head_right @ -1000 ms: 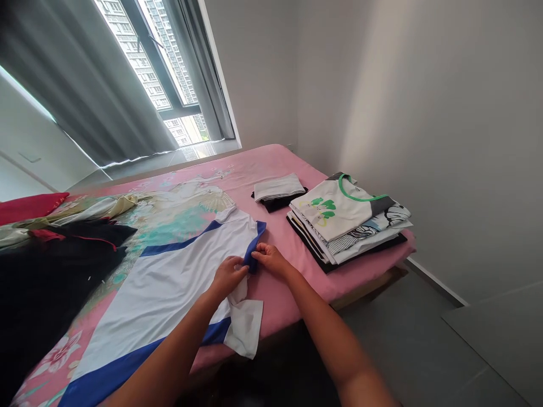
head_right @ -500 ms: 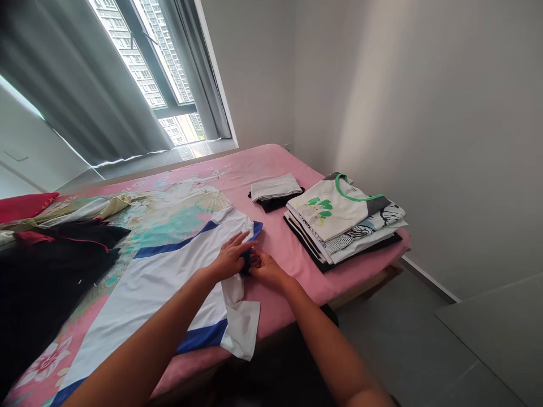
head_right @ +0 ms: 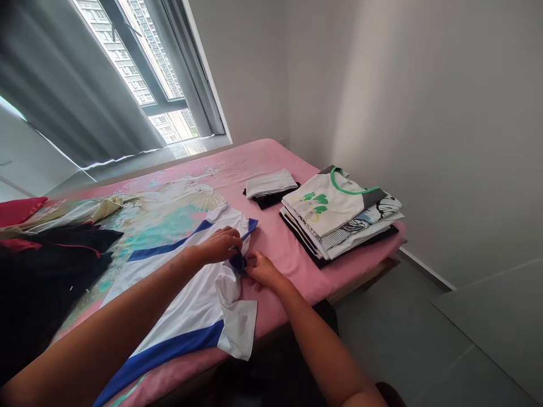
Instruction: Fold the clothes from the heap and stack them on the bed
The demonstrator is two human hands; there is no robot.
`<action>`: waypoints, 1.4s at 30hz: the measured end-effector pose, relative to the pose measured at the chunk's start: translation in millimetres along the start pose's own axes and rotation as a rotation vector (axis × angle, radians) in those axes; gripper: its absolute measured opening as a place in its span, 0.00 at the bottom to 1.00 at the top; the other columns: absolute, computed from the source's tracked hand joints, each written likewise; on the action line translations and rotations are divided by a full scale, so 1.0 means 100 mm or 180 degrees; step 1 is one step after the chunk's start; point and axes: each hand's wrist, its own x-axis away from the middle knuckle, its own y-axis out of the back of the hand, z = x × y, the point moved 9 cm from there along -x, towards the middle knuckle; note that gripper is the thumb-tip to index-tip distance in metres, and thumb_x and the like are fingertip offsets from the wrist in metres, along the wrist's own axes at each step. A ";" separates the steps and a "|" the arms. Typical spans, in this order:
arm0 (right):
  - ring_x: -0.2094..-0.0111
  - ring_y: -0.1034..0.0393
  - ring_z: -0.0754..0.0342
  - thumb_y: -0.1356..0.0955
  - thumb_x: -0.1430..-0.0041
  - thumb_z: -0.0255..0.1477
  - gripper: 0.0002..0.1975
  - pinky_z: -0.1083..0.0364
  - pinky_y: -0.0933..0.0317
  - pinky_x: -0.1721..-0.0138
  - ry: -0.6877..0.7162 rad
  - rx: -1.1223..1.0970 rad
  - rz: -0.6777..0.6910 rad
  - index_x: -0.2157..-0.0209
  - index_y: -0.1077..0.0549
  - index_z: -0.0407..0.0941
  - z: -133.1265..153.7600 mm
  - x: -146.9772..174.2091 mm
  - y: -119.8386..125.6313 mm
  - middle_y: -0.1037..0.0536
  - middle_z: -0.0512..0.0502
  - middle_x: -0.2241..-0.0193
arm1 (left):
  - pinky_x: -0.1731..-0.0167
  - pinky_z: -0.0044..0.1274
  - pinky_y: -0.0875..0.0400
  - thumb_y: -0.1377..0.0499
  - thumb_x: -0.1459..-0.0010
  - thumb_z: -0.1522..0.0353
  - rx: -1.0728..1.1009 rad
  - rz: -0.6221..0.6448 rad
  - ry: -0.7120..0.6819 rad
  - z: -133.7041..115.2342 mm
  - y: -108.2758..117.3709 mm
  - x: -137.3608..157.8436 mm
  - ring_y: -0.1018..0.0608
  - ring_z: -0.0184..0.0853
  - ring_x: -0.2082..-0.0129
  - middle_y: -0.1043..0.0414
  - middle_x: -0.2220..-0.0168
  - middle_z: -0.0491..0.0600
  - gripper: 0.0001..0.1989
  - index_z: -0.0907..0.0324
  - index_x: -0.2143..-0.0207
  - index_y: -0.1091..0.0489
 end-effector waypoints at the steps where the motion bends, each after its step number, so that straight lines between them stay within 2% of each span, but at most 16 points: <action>1: 0.85 0.34 0.59 0.32 0.56 0.28 0.24 0.63 0.46 0.89 -0.0008 -0.0079 0.0075 0.54 0.39 0.48 0.01 0.01 -0.03 0.29 0.54 0.76 | 0.56 0.31 0.38 0.44 0.49 0.70 0.0108 -0.0058 0.0021 0.03 0.00 0.01 0.32 0.40 0.55 0.30 0.59 0.49 0.09 0.53 0.65 0.26; 3: 0.86 0.37 0.60 0.33 0.56 0.28 0.22 0.64 0.49 0.90 0.0094 -0.0302 0.0006 0.55 0.38 0.48 0.05 0.03 -0.04 0.30 0.56 0.77 | 0.55 0.30 0.38 0.45 0.48 0.69 0.0308 -0.0177 0.0042 0.10 0.01 0.04 0.31 0.39 0.56 0.30 0.61 0.48 0.09 0.53 0.65 0.27; 5: 0.87 0.41 0.63 0.34 0.56 0.30 0.19 0.65 0.52 0.90 0.0336 -0.0738 -0.0463 0.59 0.36 0.47 0.08 0.06 0.07 0.31 0.56 0.77 | 0.54 0.29 0.38 0.46 0.46 0.69 0.0491 -0.0317 0.0088 0.19 0.04 0.07 0.31 0.38 0.57 0.30 0.61 0.49 0.09 0.54 0.64 0.27; 8: 0.84 0.42 0.64 0.33 0.57 0.32 0.16 0.64 0.49 0.88 0.0687 -0.1616 -0.1260 0.63 0.37 0.47 0.01 0.15 0.23 0.32 0.56 0.74 | 0.52 0.30 0.37 0.47 0.44 0.66 0.0735 -0.0500 0.0255 0.34 0.05 0.14 0.30 0.38 0.56 0.30 0.59 0.50 0.10 0.56 0.62 0.28; 10: 0.81 0.41 0.62 0.33 0.56 0.33 0.15 0.62 0.46 0.85 0.0715 -0.1762 -0.1439 0.64 0.37 0.46 -0.06 0.19 0.23 0.33 0.55 0.73 | 0.51 0.30 0.37 0.47 0.43 0.65 0.0867 -0.0561 0.0353 0.41 0.04 0.19 0.31 0.37 0.55 0.31 0.58 0.50 0.10 0.56 0.61 0.29; 13: 0.77 0.38 0.59 0.35 0.52 0.33 0.13 0.59 0.41 0.80 0.0813 -0.1052 -0.1617 0.63 0.34 0.46 0.00 0.25 0.26 0.31 0.50 0.70 | 0.52 0.28 0.37 0.47 0.43 0.64 0.1033 -0.0674 0.0421 0.39 0.05 0.24 0.30 0.36 0.56 0.31 0.59 0.49 0.10 0.56 0.61 0.30; 16: 0.62 0.34 0.52 0.35 0.52 0.29 0.14 0.52 0.36 0.60 0.1615 0.0133 -0.1821 0.61 0.31 0.46 0.44 0.38 0.34 0.29 0.45 0.60 | 0.51 0.28 0.37 0.47 0.43 0.65 0.1150 -0.0876 0.0380 0.23 0.13 0.21 0.30 0.35 0.55 0.31 0.58 0.49 0.09 0.56 0.62 0.29; 19: 0.51 0.38 0.49 0.34 0.54 0.26 0.15 0.49 0.44 0.48 0.2106 0.0930 -0.1379 0.61 0.28 0.48 0.78 0.35 0.28 0.28 0.46 0.58 | 0.50 0.28 0.37 0.47 0.42 0.63 0.1296 -0.1174 0.0396 0.01 0.22 0.19 0.29 0.36 0.53 0.31 0.56 0.50 0.11 0.55 0.58 0.30; 21: 0.58 0.35 0.51 0.35 0.52 0.29 0.11 0.51 0.41 0.53 0.1910 0.0881 -0.0917 0.64 0.28 0.47 0.77 0.22 0.28 0.26 0.48 0.64 | 0.49 0.30 0.36 0.44 0.44 0.59 0.1407 -0.1545 0.0834 -0.06 0.21 0.29 0.30 0.38 0.51 0.33 0.52 0.52 0.19 0.55 0.51 0.34; 23: 0.67 0.34 0.54 0.36 0.50 0.31 0.08 0.55 0.39 0.62 0.1642 0.0586 -0.0741 0.67 0.29 0.46 0.66 0.13 0.36 0.27 0.50 0.69 | 0.49 0.34 0.37 0.40 0.49 0.55 0.1434 -0.1778 0.1429 -0.11 0.04 0.50 0.32 0.43 0.48 0.36 0.50 0.55 0.31 0.57 0.45 0.41; 25: 0.72 0.36 0.56 0.36 0.52 0.31 0.07 0.57 0.40 0.68 0.1428 0.0319 -0.0826 0.70 0.31 0.45 0.50 0.11 0.50 0.29 0.51 0.73 | 0.48 0.37 0.37 0.37 0.55 0.53 0.1434 -0.1684 0.1832 -0.22 -0.25 0.73 0.33 0.47 0.47 0.37 0.49 0.57 0.39 0.59 0.43 0.45; 27: 0.78 0.40 0.58 0.36 0.53 0.31 0.06 0.58 0.42 0.75 0.1158 0.0091 -0.0862 0.71 0.33 0.45 0.33 0.13 0.62 0.32 0.54 0.79 | 0.48 0.38 0.38 0.38 0.53 0.57 0.1558 -0.1478 0.1995 -0.35 -0.55 0.92 0.33 0.47 0.46 0.36 0.48 0.57 0.37 0.59 0.43 0.46; 30: 0.85 0.45 0.60 0.38 0.54 0.31 0.07 0.60 0.50 0.84 0.0703 -0.0207 -0.0782 0.70 0.34 0.45 0.17 0.17 0.70 0.37 0.57 0.85 | 0.50 0.33 0.35 0.45 0.48 0.69 0.1886 -0.1302 0.1980 -0.53 -0.80 1.07 0.29 0.41 0.51 0.32 0.52 0.53 0.22 0.56 0.49 0.40; 35: 0.81 0.36 0.57 0.35 0.52 0.40 0.14 0.59 0.43 0.84 0.0372 -0.0275 -0.0372 0.67 0.32 0.44 0.27 0.10 0.62 0.29 0.51 0.78 | 0.57 0.27 0.33 0.50 0.50 0.77 0.1943 -0.1187 0.1579 -0.80 -0.65 0.99 0.27 0.36 0.59 0.30 0.62 0.48 0.17 0.54 0.59 0.32; 38: 0.79 0.35 0.57 0.29 0.60 0.37 0.15 0.58 0.39 0.80 0.0547 -0.0053 -0.0787 0.72 0.33 0.43 0.34 0.03 0.71 0.28 0.51 0.78 | 0.58 0.26 0.33 0.50 0.52 0.78 0.1914 -0.1049 0.1446 -0.94 -0.62 0.92 0.27 0.36 0.60 0.30 0.63 0.47 0.21 0.51 0.57 0.31; 42: 0.74 0.34 0.56 0.32 0.60 0.34 0.13 0.57 0.37 0.72 0.0799 -0.0035 -0.1304 0.70 0.34 0.44 0.25 0.00 0.87 0.27 0.52 0.75 | 0.58 0.26 0.33 0.52 0.51 0.79 0.1949 -0.0962 0.1267 -1.12 -0.75 0.89 0.28 0.36 0.58 0.29 0.61 0.49 0.26 0.51 0.52 0.31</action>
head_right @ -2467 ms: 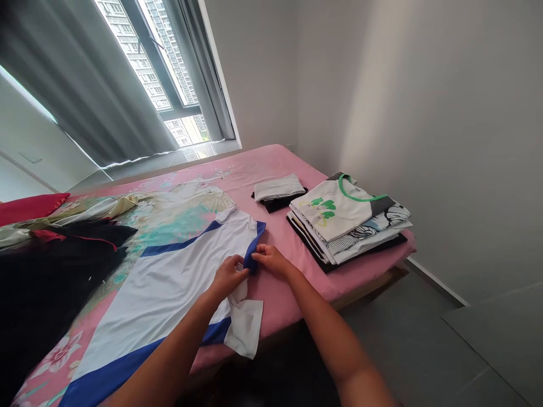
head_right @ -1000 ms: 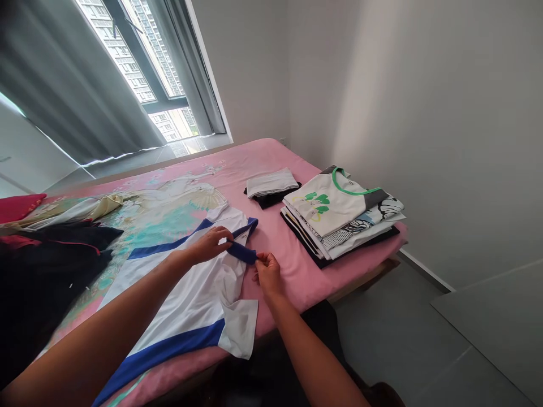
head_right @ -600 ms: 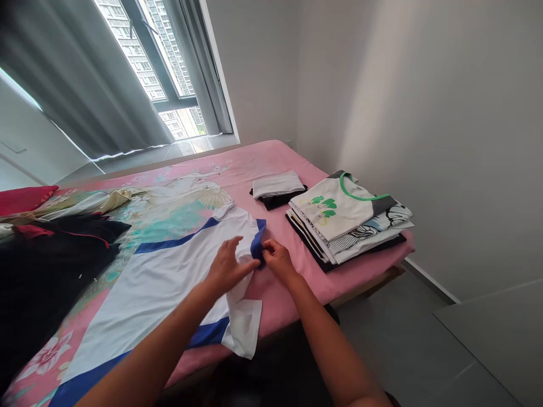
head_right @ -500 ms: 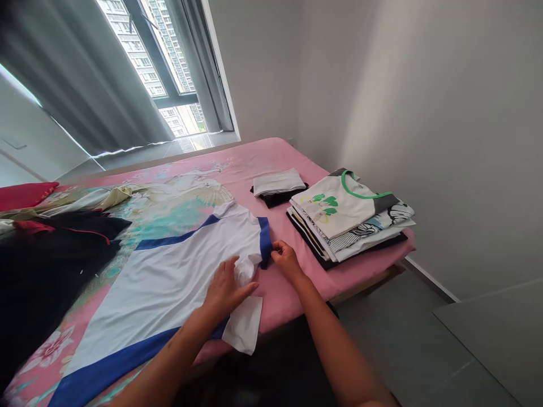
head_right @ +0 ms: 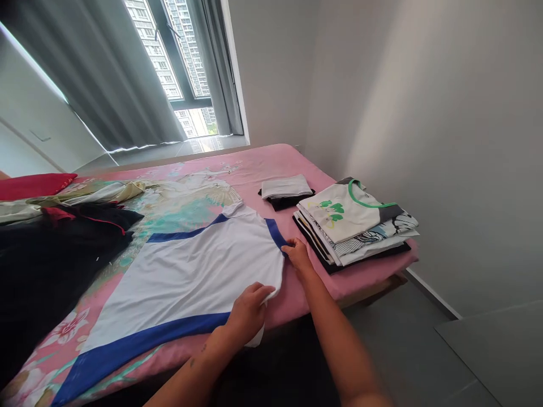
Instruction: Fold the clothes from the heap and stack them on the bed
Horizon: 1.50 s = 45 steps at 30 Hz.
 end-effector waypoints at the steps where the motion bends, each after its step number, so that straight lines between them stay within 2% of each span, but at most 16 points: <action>1: 0.74 0.34 0.56 0.33 0.60 0.33 0.13 0.57 0.37 0.71 0.0024 0.0057 -0.0084 0.69 0.34 0.44 -0.04 0.00 0.03 0.27 0.51 0.75 | 0.58 0.27 0.33 0.52 0.51 0.79 -0.0035 0.0062 -0.0067 -0.01 -0.06 0.02 0.28 0.37 0.58 0.29 0.61 0.49 0.26 0.50 0.52 0.31; 5: 0.71 0.31 0.52 0.33 0.59 0.33 0.13 0.55 0.37 0.70 0.0123 0.0459 -0.0248 0.67 0.32 0.44 -0.07 0.01 0.07 0.25 0.47 0.73 | 0.59 0.30 0.33 0.51 0.51 0.78 -0.0150 0.0296 -0.0299 -0.07 -0.25 0.09 0.28 0.39 0.60 0.28 0.60 0.50 0.26 0.50 0.52 0.30; 9: 0.67 0.31 0.50 0.33 0.56 0.33 0.13 0.53 0.37 0.65 0.0185 0.1082 -0.0365 0.66 0.30 0.44 0.02 0.00 0.09 0.25 0.45 0.71 | 0.57 0.32 0.33 0.50 0.51 0.78 0.0096 0.0347 -0.0380 -0.21 -0.30 0.15 0.27 0.40 0.59 0.26 0.59 0.51 0.25 0.51 0.52 0.29; 12: 0.63 0.31 0.48 0.34 0.55 0.30 0.13 0.50 0.40 0.58 0.0228 0.1572 -0.0432 0.64 0.29 0.43 0.08 0.04 0.15 0.25 0.42 0.68 | 0.53 0.33 0.33 0.47 0.49 0.75 0.0515 0.0272 -0.0669 -0.36 -0.24 0.31 0.26 0.39 0.57 0.25 0.57 0.50 0.21 0.50 0.54 0.28; 14: 0.60 0.32 0.45 0.35 0.53 0.28 0.16 0.47 0.41 0.55 0.0333 0.2077 -0.0500 0.60 0.30 0.42 0.11 0.09 0.21 0.26 0.38 0.64 | 0.49 0.32 0.34 0.46 0.47 0.72 0.0836 0.0005 -0.0775 -0.31 -0.09 0.47 0.26 0.38 0.53 0.26 0.54 0.48 0.18 0.49 0.55 0.27; 15: 0.59 0.32 0.44 0.36 0.52 0.28 0.17 0.47 0.41 0.55 0.0464 0.2375 -0.0559 0.59 0.30 0.41 0.15 0.11 0.22 0.26 0.37 0.63 | 0.47 0.32 0.35 0.46 0.46 0.71 0.0944 -0.0207 -0.0717 -0.19 0.02 0.56 0.27 0.37 0.51 0.26 0.53 0.48 0.17 0.49 0.55 0.27; 17: 0.57 0.33 0.44 0.38 0.50 0.29 0.17 0.47 0.40 0.54 0.0916 0.2852 -0.0690 0.57 0.30 0.41 0.28 0.19 0.17 0.28 0.36 0.60 | 0.45 0.33 0.36 0.48 0.44 0.70 0.0985 -0.0702 -0.0347 0.24 0.29 0.74 0.29 0.37 0.48 0.27 0.51 0.50 0.15 0.52 0.56 0.27; 19: 0.55 0.34 0.45 0.40 0.47 0.30 0.16 0.48 0.40 0.53 0.1453 0.2911 -0.0673 0.58 0.30 0.42 0.44 0.29 -0.01 0.28 0.38 0.59 | 0.45 0.35 0.36 0.50 0.42 0.71 0.0796 -0.1162 0.0192 0.85 0.61 0.95 0.30 0.38 0.46 0.27 0.51 0.51 0.16 0.53 0.57 0.26; 21: 0.54 0.34 0.46 0.41 0.45 0.31 0.15 0.49 0.41 0.51 0.1834 0.2744 -0.0400 0.59 0.30 0.44 0.57 0.40 -0.31 0.27 0.40 0.58 | 0.43 0.37 0.38 0.53 0.42 0.72 0.0415 -0.1509 0.0637 1.46 0.96 1.19 0.31 0.37 0.45 0.28 0.51 0.50 0.17 0.53 0.57 0.27; 23: 0.54 0.34 0.48 0.43 0.43 0.32 0.15 0.49 0.40 0.51 0.2019 0.2615 0.0000 0.59 0.31 0.45 0.65 0.47 -0.66 0.27 0.41 0.58 | 0.41 0.37 0.41 0.54 0.42 0.73 -0.0114 -0.1661 0.1053 2.01 1.30 1.43 0.34 0.37 0.42 0.29 0.49 0.48 0.19 0.53 0.55 0.29; 25: 0.53 0.34 0.49 0.44 0.41 0.32 0.16 0.50 0.40 0.50 0.2087 0.2589 0.0372 0.58 0.31 0.44 0.65 0.47 -0.97 0.27 0.41 0.56 | 0.40 0.35 0.44 0.53 0.43 0.73 -0.0631 -0.1636 0.1744 2.54 1.58 1.68 0.37 0.36 0.40 0.33 0.45 0.49 0.20 0.54 0.51 0.31; 28: 0.50 0.35 0.48 0.46 0.40 0.33 0.19 0.48 0.42 0.47 0.2067 0.2842 0.0683 0.55 0.32 0.43 0.44 0.31 -1.21 0.28 0.40 0.54 | 0.42 0.34 0.44 0.52 0.43 0.70 -0.0906 -0.1589 0.2659 3.12 1.84 2.06 0.36 0.41 0.41 0.36 0.43 0.56 0.20 0.59 0.48 0.34; 31: 0.47 0.37 0.46 0.46 0.39 0.36 0.22 0.46 0.44 0.45 0.1957 0.3308 0.0613 0.51 0.33 0.40 0.06 0.06 -1.16 0.30 0.37 0.51 | 0.48 0.34 0.37 0.52 0.41 0.65 -0.0772 -0.1547 0.3064 3.45 1.91 2.27 0.30 0.45 0.47 0.30 0.49 0.59 0.19 0.61 0.51 0.33; 35: 0.43 0.42 0.45 0.46 0.38 0.37 0.24 0.45 0.49 0.41 0.2160 0.3689 0.0410 0.49 0.34 0.38 -0.25 -0.03 -1.04 0.33 0.34 0.46 | 0.59 0.33 0.32 0.53 0.42 0.54 -0.0537 -0.1356 0.3356 3.69 1.85 2.29 0.24 0.45 0.57 0.24 0.59 0.55 0.21 0.58 0.59 0.30; 41: 0.43 0.41 0.46 0.46 0.38 0.37 0.24 0.46 0.48 0.41 0.2324 0.3907 0.0268 0.47 0.35 0.38 -0.31 0.01 -1.04 0.33 0.36 0.46 | 0.59 0.33 0.35 0.58 0.40 0.53 -0.0557 -0.1359 0.3480 3.79 1.87 2.12 0.25 0.47 0.56 0.25 0.57 0.57 0.24 0.58 0.59 0.31; 45: 0.43 0.42 0.46 0.46 0.38 0.38 0.24 0.46 0.47 0.42 0.2305 0.3934 0.0234 0.47 0.35 0.38 -0.32 -0.02 -1.03 0.33 0.36 0.46 | 0.60 0.34 0.34 0.54 0.45 0.47 -0.0611 -0.1347 0.3548 3.82 1.86 2.08 0.24 0.49 0.57 0.25 0.59 0.58 0.28 0.59 0.55 0.33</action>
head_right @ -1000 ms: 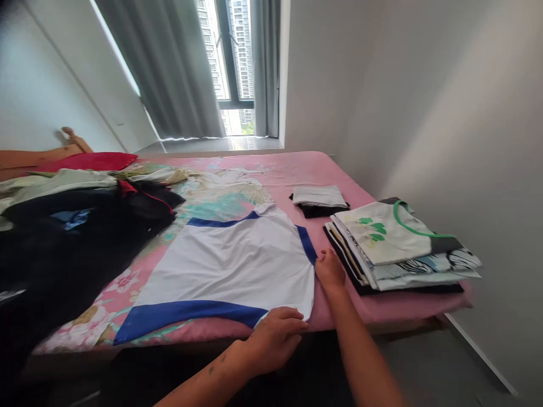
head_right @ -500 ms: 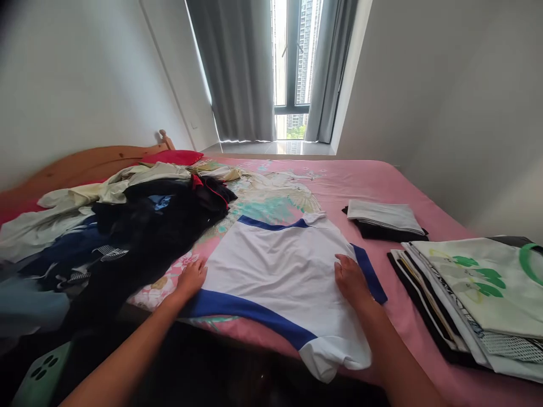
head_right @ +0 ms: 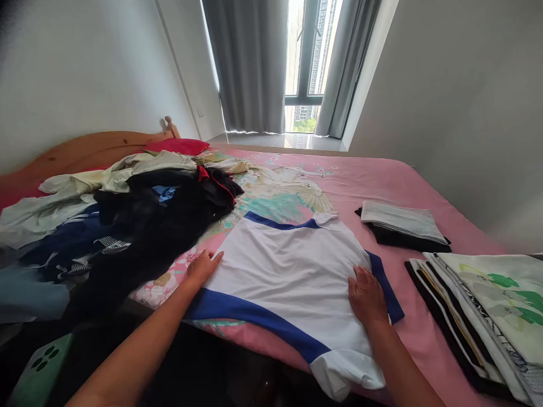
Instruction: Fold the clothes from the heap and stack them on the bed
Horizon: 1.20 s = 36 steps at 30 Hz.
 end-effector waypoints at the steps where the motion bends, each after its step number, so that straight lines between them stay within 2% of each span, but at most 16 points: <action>1: 0.44 0.42 0.46 0.46 0.38 0.38 0.24 0.46 0.47 0.42 0.0001 0.0007 -0.0004 0.47 0.35 0.38 0.00 0.00 0.00 0.33 0.36 0.46 | 0.60 0.34 0.34 0.53 0.45 0.46 -0.0020 -0.0009 -0.0008 0.00 -0.01 0.00 0.24 0.49 0.57 0.25 0.59 0.57 0.29 0.58 0.55 0.33; 4: 0.44 0.42 0.46 0.46 0.38 0.37 0.24 0.46 0.47 0.42 0.0021 0.0028 -0.0032 0.47 0.36 0.38 0.02 0.00 0.01 0.33 0.36 0.47 | 0.59 0.33 0.35 0.52 0.44 0.49 -0.0073 -0.0036 -0.0090 0.00 -0.02 -0.01 0.24 0.48 0.57 0.25 0.59 0.57 0.25 0.57 0.56 0.33; 8: 0.43 0.42 0.47 0.46 0.37 0.36 0.23 0.45 0.47 0.42 -0.0008 0.0054 -0.0064 0.47 0.36 0.39 0.05 0.00 0.05 0.34 0.36 0.46 | 0.62 0.32 0.34 0.55 0.40 0.56 -0.0066 -0.0121 -0.0205 0.04 0.01 -0.04 0.24 0.46 0.60 0.24 0.61 0.55 0.18 0.56 0.62 0.31; 12: 0.43 0.42 0.48 0.46 0.36 0.35 0.22 0.47 0.49 0.41 -0.0011 0.0092 -0.0074 0.47 0.37 0.39 0.08 0.00 0.07 0.34 0.37 0.46 | 0.66 0.31 0.33 0.51 0.42 0.56 0.0034 -0.0238 -0.0259 0.11 0.11 -0.11 0.23 0.45 0.64 0.24 0.67 0.53 0.16 0.56 0.69 0.31; 15: 0.43 0.42 0.48 0.46 0.36 0.35 0.21 0.46 0.49 0.42 0.0003 0.0068 -0.0145 0.47 0.37 0.41 0.10 0.00 0.09 0.34 0.38 0.46 | 0.63 0.31 0.32 0.52 0.42 0.61 0.0143 -0.0464 -0.0438 0.02 0.22 -0.10 0.24 0.43 0.60 0.25 0.63 0.54 0.13 0.58 0.65 0.31; 17: 0.43 0.42 0.48 0.46 0.36 0.35 0.21 0.45 0.49 0.42 -0.0026 0.0065 -0.0195 0.47 0.37 0.41 0.10 0.00 0.10 0.33 0.38 0.46 | 0.54 0.29 0.33 0.52 0.41 0.65 0.0215 -0.0565 -0.0786 -0.22 0.21 0.00 0.27 0.39 0.53 0.27 0.57 0.54 0.12 0.58 0.61 0.31; 19: 0.43 0.42 0.48 0.46 0.36 0.35 0.21 0.45 0.49 0.42 -0.0049 0.0082 -0.0206 0.47 0.37 0.41 0.10 0.01 0.10 0.34 0.38 0.46 | 0.48 0.25 0.37 0.51 0.42 0.68 0.0343 -0.0486 -0.1396 -0.62 0.09 0.22 0.29 0.35 0.50 0.28 0.54 0.50 0.13 0.56 0.59 0.30; 23: 0.43 0.42 0.48 0.45 0.36 0.35 0.21 0.46 0.48 0.42 -0.0021 0.0090 -0.0249 0.47 0.36 0.41 0.11 0.01 0.12 0.33 0.38 0.46 | 0.45 0.26 0.38 0.54 0.41 0.72 0.0749 0.0053 -0.2909 -1.57 -0.32 0.86 0.30 0.32 0.48 0.28 0.51 0.49 0.17 0.55 0.55 0.29; 24: 0.43 0.42 0.48 0.45 0.36 0.35 0.21 0.46 0.47 0.42 -0.0002 0.0086 -0.0258 0.47 0.36 0.41 0.12 0.01 0.13 0.33 0.38 0.46 | 0.44 0.28 0.39 0.55 0.39 0.71 0.0758 0.0211 -0.3152 -1.73 -0.42 0.98 0.31 0.32 0.46 0.29 0.49 0.49 0.18 0.55 0.52 0.30; 26: 0.44 0.42 0.48 0.45 0.36 0.35 0.21 0.46 0.48 0.42 0.0014 0.0085 -0.0262 0.47 0.36 0.40 0.12 0.01 0.13 0.33 0.38 0.46 | 0.40 0.32 0.46 0.55 0.38 0.65 0.0565 0.0497 -0.3351 -1.92 -0.57 1.04 0.36 0.34 0.41 0.36 0.42 0.48 0.20 0.53 0.46 0.34; 28: 0.44 0.42 0.48 0.45 0.36 0.35 0.22 0.46 0.48 0.42 -0.0010 0.0090 -0.0242 0.47 0.36 0.40 0.12 0.01 0.13 0.33 0.38 0.46 | 0.37 0.40 0.57 0.52 0.39 0.57 0.0216 0.0680 -0.3221 -1.89 -0.65 0.88 0.43 0.38 0.37 0.45 0.37 0.47 0.24 0.50 0.41 0.40; 30: 0.43 0.42 0.47 0.45 0.36 0.36 0.22 0.46 0.48 0.42 -0.0049 0.0093 -0.0229 0.46 0.36 0.40 0.12 0.01 0.13 0.33 0.38 0.46 | 0.39 0.46 0.66 0.52 0.41 0.52 -0.0175 0.0735 -0.2752 -1.69 -0.65 0.54 0.50 0.42 0.34 0.54 0.34 0.47 0.30 0.48 0.38 0.47; 33: 0.43 0.42 0.47 0.44 0.37 0.36 0.22 0.46 0.48 0.42 -0.0067 0.0095 -0.0248 0.46 0.36 0.40 0.12 0.01 0.14 0.33 0.38 0.46 | 0.39 0.46 0.67 0.56 0.41 0.49 -0.0541 0.0632 -0.2033 -1.31 -0.56 0.07 0.55 0.43 0.34 0.60 0.33 0.50 0.34 0.52 0.36 0.51; 35: 0.43 0.42 0.47 0.44 0.37 0.36 0.22 0.46 0.48 0.42 -0.0055 0.0107 -0.0284 0.46 0.37 0.40 0.13 0.01 0.14 0.33 0.38 0.46 | 0.39 0.45 0.66 0.56 0.41 0.50 -0.0621 0.0523 -0.1916 -1.19 -0.51 -0.05 0.57 0.43 0.33 0.61 0.33 0.51 0.34 0.54 0.36 0.51; 36: 0.43 0.42 0.47 0.44 0.37 0.36 0.22 0.46 0.48 0.42 -0.0045 0.0114 -0.0305 0.46 0.37 0.40 0.13 0.01 0.15 0.33 0.38 0.46 | 0.39 0.44 0.66 0.56 0.41 0.50 -0.0632 0.0482 -0.2018 -1.19 -0.51 -0.05 0.58 0.43 0.33 0.61 0.33 0.51 0.33 0.54 0.36 0.50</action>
